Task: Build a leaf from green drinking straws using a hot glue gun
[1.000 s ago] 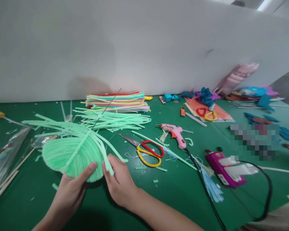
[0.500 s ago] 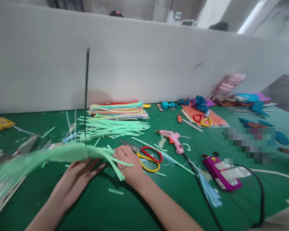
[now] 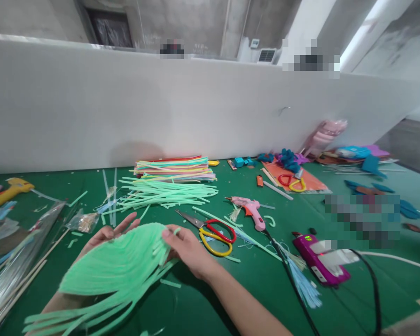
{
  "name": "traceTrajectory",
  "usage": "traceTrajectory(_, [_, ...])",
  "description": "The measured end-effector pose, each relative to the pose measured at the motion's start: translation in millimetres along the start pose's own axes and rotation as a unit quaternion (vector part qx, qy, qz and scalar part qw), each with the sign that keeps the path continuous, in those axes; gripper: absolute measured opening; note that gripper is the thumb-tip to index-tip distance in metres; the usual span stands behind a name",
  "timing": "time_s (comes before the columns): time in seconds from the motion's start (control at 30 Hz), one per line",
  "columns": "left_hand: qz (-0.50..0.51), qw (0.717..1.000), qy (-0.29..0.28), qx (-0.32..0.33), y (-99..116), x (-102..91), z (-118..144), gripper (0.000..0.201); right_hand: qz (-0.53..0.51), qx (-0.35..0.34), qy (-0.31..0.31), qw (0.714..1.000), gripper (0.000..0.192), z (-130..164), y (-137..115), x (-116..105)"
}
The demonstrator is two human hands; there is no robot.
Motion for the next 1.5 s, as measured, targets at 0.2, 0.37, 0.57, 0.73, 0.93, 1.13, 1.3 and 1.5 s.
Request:
traceTrajectory(0.2, [-0.043,0.982,0.04,-0.182,-29,-5.8,20,0.043,0.096,-0.057,-0.006,0.994,0.043,-1,-30,-3])
traceTrajectory(0.37, [-0.155,0.959,-0.012,-0.239,-26,-3.8,40,0.058,0.194,-0.067,-0.046,0.978,0.049,-4,-43,10])
traceTrajectory(0.57, [-0.229,0.945,-0.064,-0.227,-30,23.7,38,0.06,0.125,-0.016,-0.009,0.992,0.042,-3,-20,5])
traceTrajectory(0.73, [-0.224,0.954,0.007,-0.197,-30,-1.2,35,0.067,0.315,-0.15,0.168,0.922,0.058,14,-43,-57])
traceTrajectory(0.93, [-0.119,0.959,-0.026,-0.255,-37,-3.7,39,0.053,0.675,-0.236,0.185,0.674,0.026,44,-63,-89])
traceTrajectory(1.13, [-0.07,0.957,-0.019,-0.281,-36,-1.1,40,0.065,0.761,-0.135,0.147,0.617,0.05,40,-40,-103])
traceTrajectory(1.3, [-0.084,0.96,-0.043,-0.262,-39,-5.5,35,0.053,0.765,-0.065,0.12,0.629,0.068,29,-45,-103])
traceTrajectory(1.5, [-0.097,0.963,-0.017,-0.252,-39,-4.4,35,0.056,0.627,-0.067,0.136,0.764,0.062,37,-63,-105])
Point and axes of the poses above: each hand's wrist, its own z-axis away from the middle knuckle, its own x-axis out of the palm, y = z × x, the point moved 9 cm from there along -z, towards the middle knuckle, and after that the axes turned 12 degrees about y, right-handed, at the moved point
